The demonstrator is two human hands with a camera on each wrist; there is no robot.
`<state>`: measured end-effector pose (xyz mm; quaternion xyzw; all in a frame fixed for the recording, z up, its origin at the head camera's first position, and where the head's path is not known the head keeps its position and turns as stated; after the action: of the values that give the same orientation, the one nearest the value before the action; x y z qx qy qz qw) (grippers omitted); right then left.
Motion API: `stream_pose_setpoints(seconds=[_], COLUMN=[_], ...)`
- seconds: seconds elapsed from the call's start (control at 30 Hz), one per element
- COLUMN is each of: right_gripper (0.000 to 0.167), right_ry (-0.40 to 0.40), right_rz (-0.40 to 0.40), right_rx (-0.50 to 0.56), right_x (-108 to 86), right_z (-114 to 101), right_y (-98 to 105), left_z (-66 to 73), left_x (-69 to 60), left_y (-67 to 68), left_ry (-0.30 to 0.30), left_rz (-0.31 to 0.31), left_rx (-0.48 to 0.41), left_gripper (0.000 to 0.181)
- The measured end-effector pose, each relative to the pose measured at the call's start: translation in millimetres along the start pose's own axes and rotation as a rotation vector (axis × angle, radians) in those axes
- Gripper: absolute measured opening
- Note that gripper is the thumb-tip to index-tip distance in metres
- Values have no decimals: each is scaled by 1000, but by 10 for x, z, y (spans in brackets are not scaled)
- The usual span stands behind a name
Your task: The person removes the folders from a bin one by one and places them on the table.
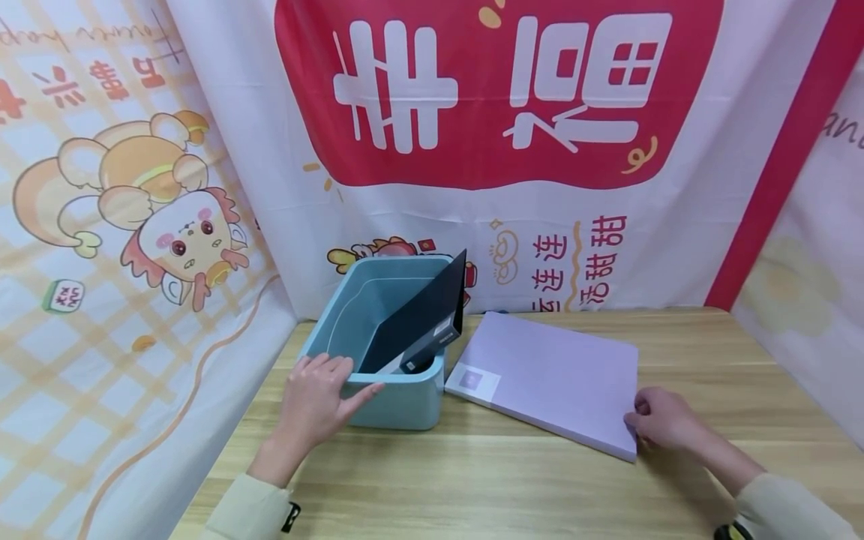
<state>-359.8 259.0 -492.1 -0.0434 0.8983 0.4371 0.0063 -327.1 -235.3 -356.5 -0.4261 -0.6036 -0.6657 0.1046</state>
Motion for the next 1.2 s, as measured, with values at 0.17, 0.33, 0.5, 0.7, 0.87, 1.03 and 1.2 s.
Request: stream_pose_setpoints(seconds=[0.17,0.33,0.5,0.7,0.87,1.03,1.2], right_gripper=[20,24,22,23,38,56,64], right_ry=[-4,30,91,58,51,102,196], right_rz=[-29,-67,-74,-66,-32,8,46], right_rx=[-37,-112,-180,-201,-203,-159,-148], right_x=[24,97,191,317,497,751,964], right_z=[-2,3,-4,16,16,-6,-70], right_y=[-23,-33,25,163,270,289,321], left_z=[-6,-5,-2,7,14,14,18], left_x=[-2,-20,-33,-36,-44,-24,-20], left_y=[1,1,1,2,-12,4,16], left_ry=[3,5,6,-5,-2,0,-8], left_rz=[-5,-4,2,19,11,6,13], left_rx=[1,4,1,-1,-2,1,-4], left_gripper=[56,57,57,57,57,57,58])
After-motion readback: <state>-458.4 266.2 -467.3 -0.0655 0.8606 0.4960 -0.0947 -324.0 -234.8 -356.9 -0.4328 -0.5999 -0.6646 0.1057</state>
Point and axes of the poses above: each hand's wrist, its own x-axis towards the middle knuckle, its own y-axis out of the back of the hand, z = x × y, the point moved 10 cm from there along x, towards the middle knuckle, and after that the axes turned 6 degrees about z, right-handed, at the moved point
